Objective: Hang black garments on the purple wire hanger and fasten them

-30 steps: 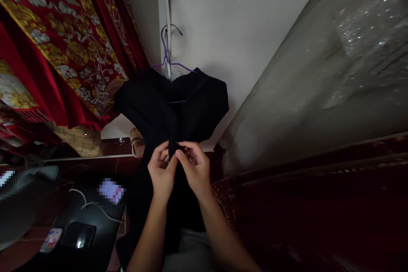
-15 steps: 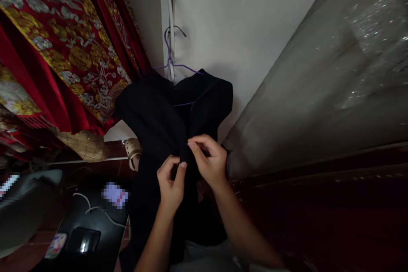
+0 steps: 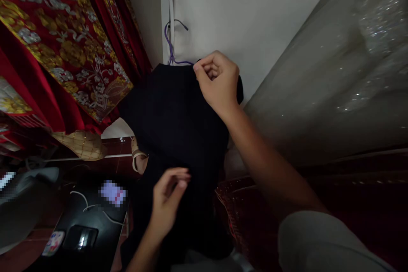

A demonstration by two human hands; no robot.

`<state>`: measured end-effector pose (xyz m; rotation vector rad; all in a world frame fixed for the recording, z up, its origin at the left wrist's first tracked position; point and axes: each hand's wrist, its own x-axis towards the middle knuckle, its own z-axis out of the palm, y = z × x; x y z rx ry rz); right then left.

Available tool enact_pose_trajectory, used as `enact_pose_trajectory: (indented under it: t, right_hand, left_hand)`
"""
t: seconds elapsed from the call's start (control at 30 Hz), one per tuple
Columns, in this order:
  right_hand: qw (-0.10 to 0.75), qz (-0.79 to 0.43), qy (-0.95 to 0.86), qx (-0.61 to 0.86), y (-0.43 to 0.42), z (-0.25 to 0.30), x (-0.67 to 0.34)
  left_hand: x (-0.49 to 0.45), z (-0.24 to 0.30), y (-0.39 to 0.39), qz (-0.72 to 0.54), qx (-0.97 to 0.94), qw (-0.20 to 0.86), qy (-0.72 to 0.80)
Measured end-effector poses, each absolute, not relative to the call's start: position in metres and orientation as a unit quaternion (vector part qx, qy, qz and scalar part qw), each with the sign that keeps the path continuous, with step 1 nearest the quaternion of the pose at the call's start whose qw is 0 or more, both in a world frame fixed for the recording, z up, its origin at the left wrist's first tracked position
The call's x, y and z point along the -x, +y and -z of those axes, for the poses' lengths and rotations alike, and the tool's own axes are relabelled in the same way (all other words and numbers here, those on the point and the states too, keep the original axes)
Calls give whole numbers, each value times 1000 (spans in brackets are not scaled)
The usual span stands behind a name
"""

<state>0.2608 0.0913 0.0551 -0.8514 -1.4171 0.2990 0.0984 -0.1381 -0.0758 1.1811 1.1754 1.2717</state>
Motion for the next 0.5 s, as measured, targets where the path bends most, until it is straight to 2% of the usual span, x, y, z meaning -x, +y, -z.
enact_pose_trajectory:
  t: [0.07, 0.17, 0.27, 0.33, 0.37, 0.5]
  right_hand:
    - [666, -125, -629, 381, 87, -48, -265]
    - [666, -104, -633, 381, 87, -39, -268]
    - [664, -82, -642, 373, 89, -31, -267]
    - [661, -74, -647, 374, 90, -27, -265]
    - [656, -74, -650, 376, 90, -26, -265]
    - [634, -89, -670, 375, 90, -29, -263]
  left_hand:
    - [-48, 75, -154, -457, -518, 449, 567]
    - [9, 91, -186, -184, -595, 462, 631]
    - [13, 129, -224, 39, -620, 482, 618]
    - [-11, 160, -244, 69, -622, 435, 647]
    - [-26, 175, -252, 44, -615, 435, 656]
    - [-91, 200, -265, -74, -613, 534, 578]
